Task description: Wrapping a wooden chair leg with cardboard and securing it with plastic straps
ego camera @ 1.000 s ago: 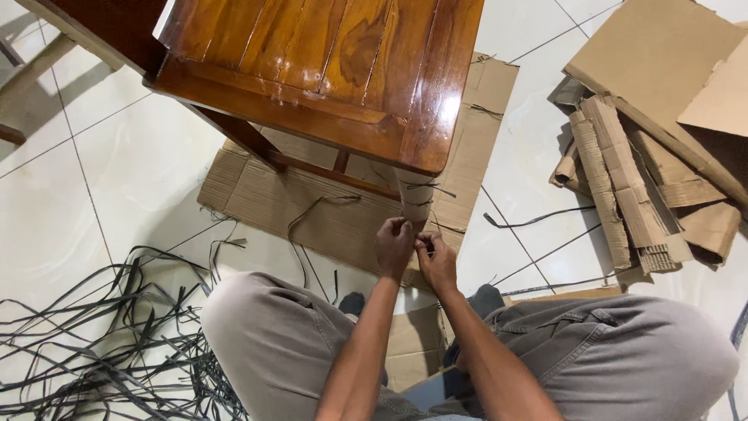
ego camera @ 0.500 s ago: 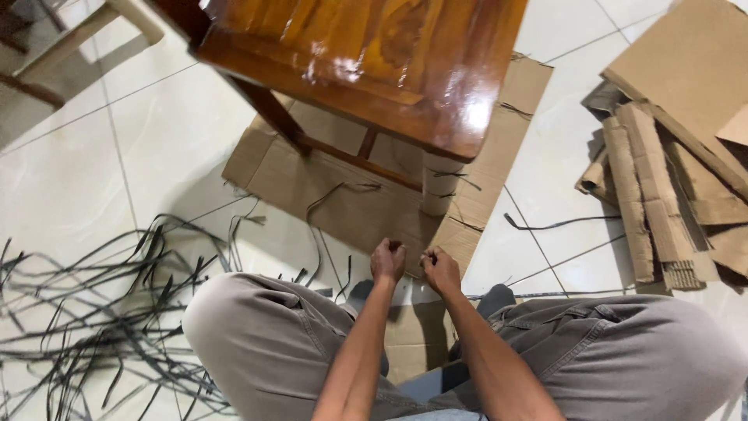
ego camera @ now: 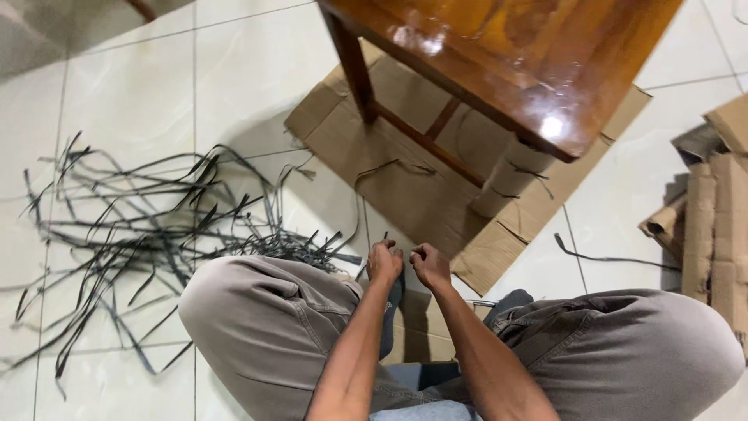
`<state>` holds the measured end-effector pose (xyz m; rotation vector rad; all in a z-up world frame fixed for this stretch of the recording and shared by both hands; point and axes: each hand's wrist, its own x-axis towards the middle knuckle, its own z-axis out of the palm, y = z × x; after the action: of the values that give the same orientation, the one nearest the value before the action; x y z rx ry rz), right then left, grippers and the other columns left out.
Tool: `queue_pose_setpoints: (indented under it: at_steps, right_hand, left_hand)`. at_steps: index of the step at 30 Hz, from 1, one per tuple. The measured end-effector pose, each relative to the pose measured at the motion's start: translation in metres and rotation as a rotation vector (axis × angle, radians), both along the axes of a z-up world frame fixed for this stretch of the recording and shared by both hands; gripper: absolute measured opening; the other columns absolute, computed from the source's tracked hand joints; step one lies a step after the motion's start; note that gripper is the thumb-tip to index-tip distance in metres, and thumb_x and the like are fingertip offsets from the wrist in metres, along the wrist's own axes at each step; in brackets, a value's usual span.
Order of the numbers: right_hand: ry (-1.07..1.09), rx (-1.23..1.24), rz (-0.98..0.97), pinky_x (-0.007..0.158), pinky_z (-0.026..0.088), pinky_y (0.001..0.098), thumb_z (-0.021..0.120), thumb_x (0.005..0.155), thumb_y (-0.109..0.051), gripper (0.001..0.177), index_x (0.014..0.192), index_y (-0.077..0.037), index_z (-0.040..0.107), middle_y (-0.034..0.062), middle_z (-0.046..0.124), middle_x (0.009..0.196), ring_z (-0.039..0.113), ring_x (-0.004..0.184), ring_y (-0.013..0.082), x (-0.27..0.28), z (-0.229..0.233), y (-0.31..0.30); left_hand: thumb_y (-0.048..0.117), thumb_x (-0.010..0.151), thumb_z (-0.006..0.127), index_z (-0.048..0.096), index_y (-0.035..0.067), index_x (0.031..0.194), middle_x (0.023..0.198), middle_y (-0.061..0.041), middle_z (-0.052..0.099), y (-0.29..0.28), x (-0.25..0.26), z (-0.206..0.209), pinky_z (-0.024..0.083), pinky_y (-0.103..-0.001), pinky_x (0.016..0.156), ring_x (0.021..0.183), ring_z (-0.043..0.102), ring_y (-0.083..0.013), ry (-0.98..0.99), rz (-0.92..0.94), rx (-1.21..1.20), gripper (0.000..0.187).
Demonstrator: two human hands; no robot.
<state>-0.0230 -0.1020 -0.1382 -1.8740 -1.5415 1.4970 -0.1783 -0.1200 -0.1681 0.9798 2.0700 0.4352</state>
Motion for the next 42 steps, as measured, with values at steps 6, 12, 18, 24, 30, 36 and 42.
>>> queue_pose_setpoints:
  at_steps: [6,12,18,24,30,36,42]
  right_hand:
    - [-0.063,0.132,0.116,0.106,0.049,0.0613,0.071,0.093,-0.029,0.05,0.126,0.008,0.067,0.0363,0.068,0.121,0.061,0.122,0.0525,-0.053,0.009,-0.015]
    - [-0.161,0.017,0.35,0.099,0.054,0.0521,0.063,0.098,-0.041,0.03,0.116,-0.02,0.073,0.0124,0.078,0.112,0.069,0.116,0.0377,-0.082,-0.009,-0.014]
    - [-0.236,0.035,0.418,0.099,0.054,0.054,0.062,0.095,-0.045,0.031,0.114,-0.024,0.074,0.0119,0.078,0.11,0.069,0.115,0.0384,-0.096,-0.011,-0.005]
    - [-0.226,0.018,0.43,0.098,0.054,0.0549,0.061,0.096,-0.042,0.027,0.112,-0.025,0.074,0.0123,0.078,0.107,0.069,0.113,0.0399,-0.104,-0.013,0.001]
    - [-0.233,0.035,0.448,0.098,0.053,0.0548,0.061,0.095,-0.043,0.028,0.113,-0.025,0.075,0.0128,0.078,0.107,0.07,0.113,0.0393,-0.104,-0.008,0.004]
    - [-0.133,0.039,0.393,0.091,0.056,0.0554,0.063,0.096,-0.037,0.027,0.111,-0.018,0.076,0.0142,0.079,0.101,0.073,0.105,0.0394,-0.105,-0.018,0.006]
    - [0.402,-0.204,-0.185,0.097,0.054,0.0496,0.064,0.097,-0.042,0.05,0.119,0.003,0.069,0.0263,0.073,0.111,0.069,0.101,0.0331,-0.13,0.031,0.013]
  left_hand:
    - [0.039,0.09,0.061,0.071,0.024,0.123,0.126,-0.005,0.069,-0.025,-0.034,0.03,0.055,-0.053,0.099,0.123,0.064,-0.0332,0.063,0.115,-0.061,0.038]
    - [0.027,0.088,0.061,0.074,0.013,0.114,0.114,-0.015,0.072,-0.051,-0.066,0.028,0.054,-0.054,0.098,0.115,0.067,-0.0411,0.134,0.24,0.13,0.032]
    - [0.019,0.09,0.062,0.072,0.013,0.11,0.108,-0.013,0.071,-0.065,-0.088,0.057,0.056,-0.049,0.094,0.113,0.068,-0.0367,0.252,0.473,0.226,0.024]
    - [0.025,0.088,0.064,0.068,0.022,0.107,0.132,0.001,0.056,-0.063,-0.112,0.04,0.055,-0.046,0.097,0.12,0.063,-0.0284,0.367,0.682,0.136,0.02]
    - [0.023,0.09,0.058,0.071,0.019,0.11,0.115,-0.006,0.066,-0.069,-0.124,-0.072,0.048,-0.044,0.104,0.115,0.066,-0.0311,0.342,0.584,0.061,0.024]
    - [0.001,0.086,0.064,0.077,0.01,0.093,0.091,-0.015,0.075,-0.055,-0.111,0.036,0.055,-0.045,0.085,0.091,0.072,-0.037,0.322,0.488,0.605,0.017]
    - [0.007,0.088,0.072,0.076,0.016,0.105,0.103,-0.01,0.074,-0.038,-0.076,0.002,0.052,-0.043,0.101,0.109,0.07,-0.0316,0.12,0.052,0.726,0.02]
